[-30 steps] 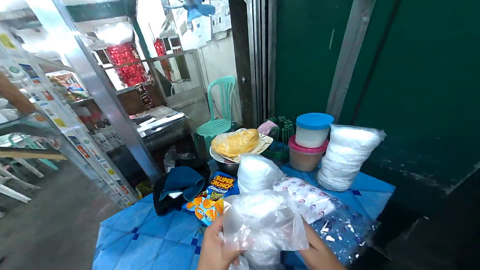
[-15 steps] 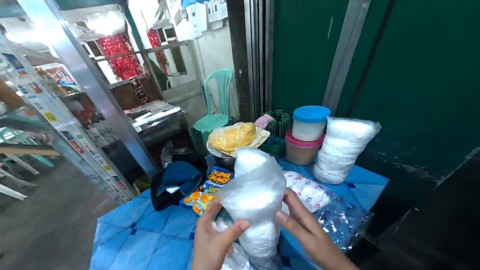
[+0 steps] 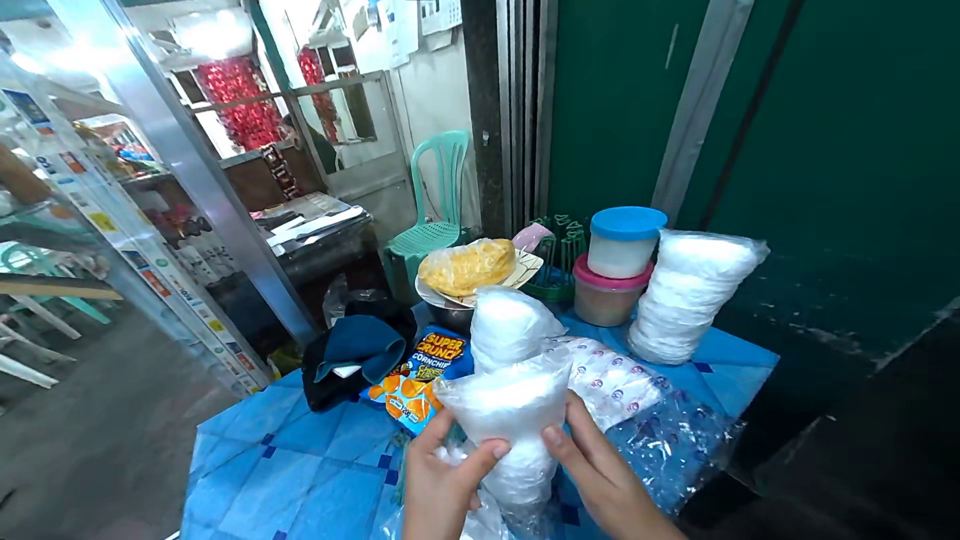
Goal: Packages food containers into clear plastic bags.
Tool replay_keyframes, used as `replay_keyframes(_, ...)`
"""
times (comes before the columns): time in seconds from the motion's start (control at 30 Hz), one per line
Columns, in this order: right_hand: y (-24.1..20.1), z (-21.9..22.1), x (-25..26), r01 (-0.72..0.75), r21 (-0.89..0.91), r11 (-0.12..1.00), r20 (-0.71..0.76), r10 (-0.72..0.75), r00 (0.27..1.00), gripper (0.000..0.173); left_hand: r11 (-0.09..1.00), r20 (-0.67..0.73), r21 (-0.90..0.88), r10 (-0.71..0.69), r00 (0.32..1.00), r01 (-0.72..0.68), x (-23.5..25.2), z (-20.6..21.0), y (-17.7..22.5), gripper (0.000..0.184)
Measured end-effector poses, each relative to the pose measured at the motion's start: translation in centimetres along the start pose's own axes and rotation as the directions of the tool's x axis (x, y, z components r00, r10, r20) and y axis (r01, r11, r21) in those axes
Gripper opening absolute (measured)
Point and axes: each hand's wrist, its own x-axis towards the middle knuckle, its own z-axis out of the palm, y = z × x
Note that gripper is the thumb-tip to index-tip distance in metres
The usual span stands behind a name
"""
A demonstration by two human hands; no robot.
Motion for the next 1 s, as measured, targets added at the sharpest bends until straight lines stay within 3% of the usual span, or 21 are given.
replay_keyframes(0.13, -1.2, -0.8, -0.2, 0.008, -0.060, 0.998, -0.080, -0.013, 0.997, 0.062, 0.991, -0.120, -0.092, 0.083, 0.989, -0.095, -1.0, 0.2, 0.6, 0.047)
replay_keyframes(0.2, -3.0, -1.3, -0.5, 0.078, -0.112, 0.991, -0.178, -0.097, 0.979, 0.057, 0.961, -0.192, -0.199, 0.156, 0.969, -0.194, -2.1, 0.2, 1.8, 0.034)
replay_keyframes(0.27, -5.2, -1.2, -1.0, 0.187, -0.149, 0.971, -0.187, -0.213, 0.959, 0.045, 0.934, -0.207, -0.275, 0.172, 0.963, -0.226, -3.2, 0.3, 3.3, 0.038)
replay_keyframes(0.33, -7.5, -0.4, -1.5, 0.255, -0.169, 0.952, -0.050, -0.266, 0.963, 0.035, 0.918, -0.183, -0.291, 0.222, 0.958, -0.268, -4.1, 0.7, 4.3, 0.042)
replay_keyframes(0.4, -9.2, 0.9, -1.7, 0.292, -0.212, 0.933, 0.122, -0.271, 0.955, 0.035, 0.926, -0.148, -0.158, 0.321, 0.935, -0.343, -4.6, 0.8, 4.5, 0.046)
replay_keyframes(0.47, -9.8, 2.1, -1.7, 0.308, -0.246, 0.919, 0.177, -0.270, 0.947, 0.024, 0.909, -0.084, -0.129, 0.389, 0.917, -0.397, -4.9, 0.8, 4.3, 0.054)
replay_keyframes(0.63, -9.4, 2.3, -1.5, 0.301, -0.291, 0.908, 0.108, -0.281, 0.954, 0.018, 0.939, 0.066, -0.233, 0.273, 0.960, -0.251, -6.3, 1.3, 5.5, 0.090)
replay_keyframes(0.77, -9.5, 1.7, -1.4, 0.199, -0.163, 0.966, 0.072, -0.190, 0.979, 0.024, 0.958, 0.131, -0.201, 0.234, 0.963, -0.205, -6.6, 0.9, 5.6, 0.081)
replay_keyframes(0.87, -10.0, 0.8, -0.9, 0.111, -0.091, 0.990, 0.132, -0.099, 0.986, 0.035, 0.947, 0.236, -0.254, 0.259, 0.937, -0.198, -6.8, 0.5, 5.2, 0.089)
replay_keyframes(0.93, -10.1, 0.6, -0.7, 0.104, -0.070, 0.992, 0.165, -0.091, 0.982, 0.025, 0.931, 0.289, -0.328, 0.257, 0.922, -0.157, -6.8, 0.4, 5.2, 0.091)
replay_keyframes(1.0, -9.8, 0.5, -0.6, 0.145, -0.061, 0.988, 0.160, -0.134, 0.978, 0.020, 0.944, 0.310, -0.302, 0.230, 0.923, -0.133, -6.7, 0.1, 5.5, 0.080)
